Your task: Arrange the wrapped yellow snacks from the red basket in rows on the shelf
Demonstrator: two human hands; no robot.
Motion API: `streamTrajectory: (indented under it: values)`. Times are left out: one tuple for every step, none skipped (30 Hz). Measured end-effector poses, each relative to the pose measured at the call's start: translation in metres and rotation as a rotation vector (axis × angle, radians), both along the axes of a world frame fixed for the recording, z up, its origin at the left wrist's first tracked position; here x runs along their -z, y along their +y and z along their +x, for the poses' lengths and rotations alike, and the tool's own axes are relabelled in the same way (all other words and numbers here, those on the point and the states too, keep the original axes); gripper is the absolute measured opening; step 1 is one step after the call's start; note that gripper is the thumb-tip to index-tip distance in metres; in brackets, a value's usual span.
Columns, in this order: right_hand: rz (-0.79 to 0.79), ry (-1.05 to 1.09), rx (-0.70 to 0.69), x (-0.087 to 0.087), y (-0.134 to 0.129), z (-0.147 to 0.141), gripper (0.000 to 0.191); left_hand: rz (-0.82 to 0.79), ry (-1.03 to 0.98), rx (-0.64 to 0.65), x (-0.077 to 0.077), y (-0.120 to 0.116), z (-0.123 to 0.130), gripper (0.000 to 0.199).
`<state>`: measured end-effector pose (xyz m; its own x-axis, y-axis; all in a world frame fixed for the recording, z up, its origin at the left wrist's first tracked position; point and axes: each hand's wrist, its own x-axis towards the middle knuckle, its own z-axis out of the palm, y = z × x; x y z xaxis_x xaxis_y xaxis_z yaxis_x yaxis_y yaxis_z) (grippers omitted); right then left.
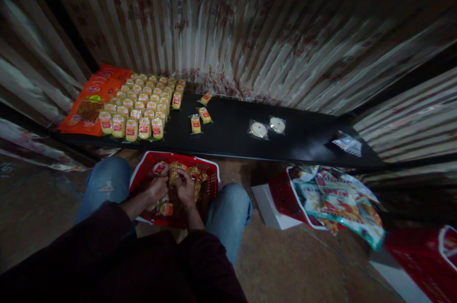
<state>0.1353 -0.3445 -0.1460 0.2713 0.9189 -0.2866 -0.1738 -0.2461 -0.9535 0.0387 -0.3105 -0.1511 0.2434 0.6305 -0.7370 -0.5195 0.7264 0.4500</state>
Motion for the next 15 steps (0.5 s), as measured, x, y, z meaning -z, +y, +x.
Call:
streamTrajectory:
  values:
    - [0.002,0.008,-0.004,0.0,0.0,-0.001,0.037,-0.012,0.009,-0.005,0.0,0.0,0.0,0.016]
    - [0.008,0.0,-0.006,0.0,0.0,-0.001,0.036,-0.018,0.016,-0.008,0.001,0.0,0.001,0.015]
    - [0.015,-0.021,-0.006,0.0,0.0,-0.002,0.035,-0.02,0.019,-0.01,0.001,0.0,0.001,0.015]
    - [0.024,-0.049,-0.005,0.001,0.0,-0.002,0.034,-0.017,0.021,-0.012,0.002,0.0,0.001,0.015]
    - [0.036,-0.083,-0.003,0.002,0.0,-0.001,0.033,-0.011,0.026,-0.016,0.002,0.0,0.001,0.015]
    - [0.05,-0.118,-0.004,0.003,0.0,0.0,0.031,-0.002,0.033,-0.02,0.003,0.0,0.002,0.016]
    - [0.064,-0.154,-0.005,0.005,0.0,0.001,0.03,0.009,0.045,-0.026,0.003,-0.001,0.002,0.016]
    - [0.078,-0.194,-0.008,0.007,0.0,0.002,0.028,0.022,0.059,-0.029,0.004,-0.002,0.002,0.017]
    - [0.091,-0.229,-0.02,0.008,0.0,0.003,0.027,0.039,0.069,-0.022,0.006,-0.002,0.002,0.018]
    - [0.1,-0.262,-0.018,0.01,0.0,0.005,0.025,0.047,0.084,-0.016,0.008,-0.003,0.002,0.018]
    - [0.104,-0.287,-0.019,0.01,0.0,0.006,0.024,0.048,0.1,-0.007,0.01,-0.003,0.003,0.017]
    - [0.105,-0.303,-0.021,0.01,0.0,0.007,0.024,0.047,0.118,-0.001,0.013,-0.004,0.003,0.017]
    - [0.103,-0.313,-0.02,0.01,0.001,0.008,0.025,0.069,0.107,0.014,0.016,-0.004,0.004,0.016]
    - [0.101,-0.319,-0.022,0.008,0.001,0.009,0.026,0.088,0.098,0.017,0.018,-0.004,0.005,0.015]
    - [0.094,-0.322,-0.027,0.006,0.001,0.009,0.028,0.111,0.093,0.005,0.02,-0.003,0.006,0.015]
